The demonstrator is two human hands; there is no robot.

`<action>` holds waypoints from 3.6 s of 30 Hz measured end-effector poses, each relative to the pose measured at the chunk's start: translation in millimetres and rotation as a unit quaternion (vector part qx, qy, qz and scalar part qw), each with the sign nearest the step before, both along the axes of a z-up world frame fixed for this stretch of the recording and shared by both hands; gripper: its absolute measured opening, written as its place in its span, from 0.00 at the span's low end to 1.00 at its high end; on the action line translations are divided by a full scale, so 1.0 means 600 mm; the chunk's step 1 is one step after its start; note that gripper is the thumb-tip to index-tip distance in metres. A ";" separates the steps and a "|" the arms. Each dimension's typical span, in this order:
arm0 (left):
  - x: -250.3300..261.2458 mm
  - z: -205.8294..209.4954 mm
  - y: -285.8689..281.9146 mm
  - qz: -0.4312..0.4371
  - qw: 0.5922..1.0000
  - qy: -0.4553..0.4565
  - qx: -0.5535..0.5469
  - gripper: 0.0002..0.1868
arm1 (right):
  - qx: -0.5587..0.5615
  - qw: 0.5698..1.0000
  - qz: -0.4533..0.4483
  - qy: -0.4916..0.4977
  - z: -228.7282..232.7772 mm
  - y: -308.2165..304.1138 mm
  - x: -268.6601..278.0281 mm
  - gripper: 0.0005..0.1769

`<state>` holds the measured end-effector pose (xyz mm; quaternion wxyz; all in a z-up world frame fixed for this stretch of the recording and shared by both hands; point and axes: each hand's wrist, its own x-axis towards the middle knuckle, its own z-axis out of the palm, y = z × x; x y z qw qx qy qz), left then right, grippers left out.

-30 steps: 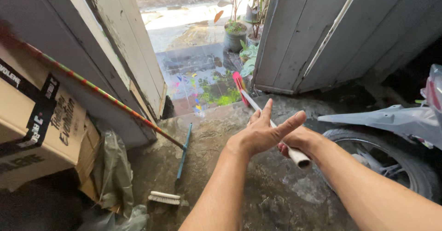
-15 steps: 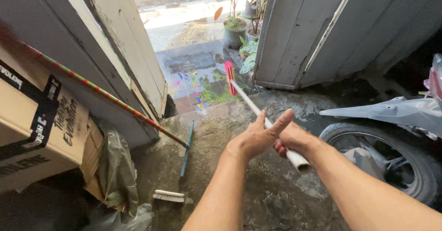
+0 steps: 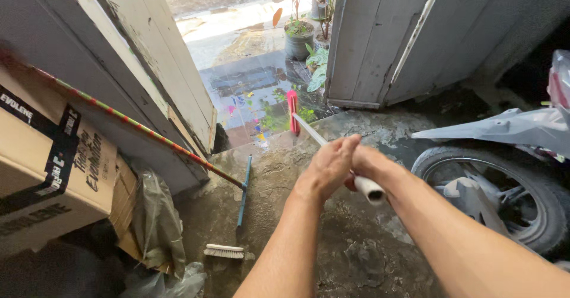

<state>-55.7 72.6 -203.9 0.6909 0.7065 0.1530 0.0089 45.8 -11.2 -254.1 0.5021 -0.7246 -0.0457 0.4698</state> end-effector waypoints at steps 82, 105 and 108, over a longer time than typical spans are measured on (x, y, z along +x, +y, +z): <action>0.260 0.095 0.082 -0.058 0.968 -0.075 0.234 0.48 | 0.223 0.969 -0.048 0.092 0.068 0.102 0.255 0.17; 0.107 -0.008 -0.053 0.094 0.953 -0.129 0.257 0.41 | 0.064 0.991 -0.048 -0.109 0.054 -0.014 0.157 0.13; 0.139 0.019 -0.057 0.195 0.927 -0.211 0.243 0.26 | 0.196 0.970 -0.068 -0.125 0.144 -0.029 0.131 0.14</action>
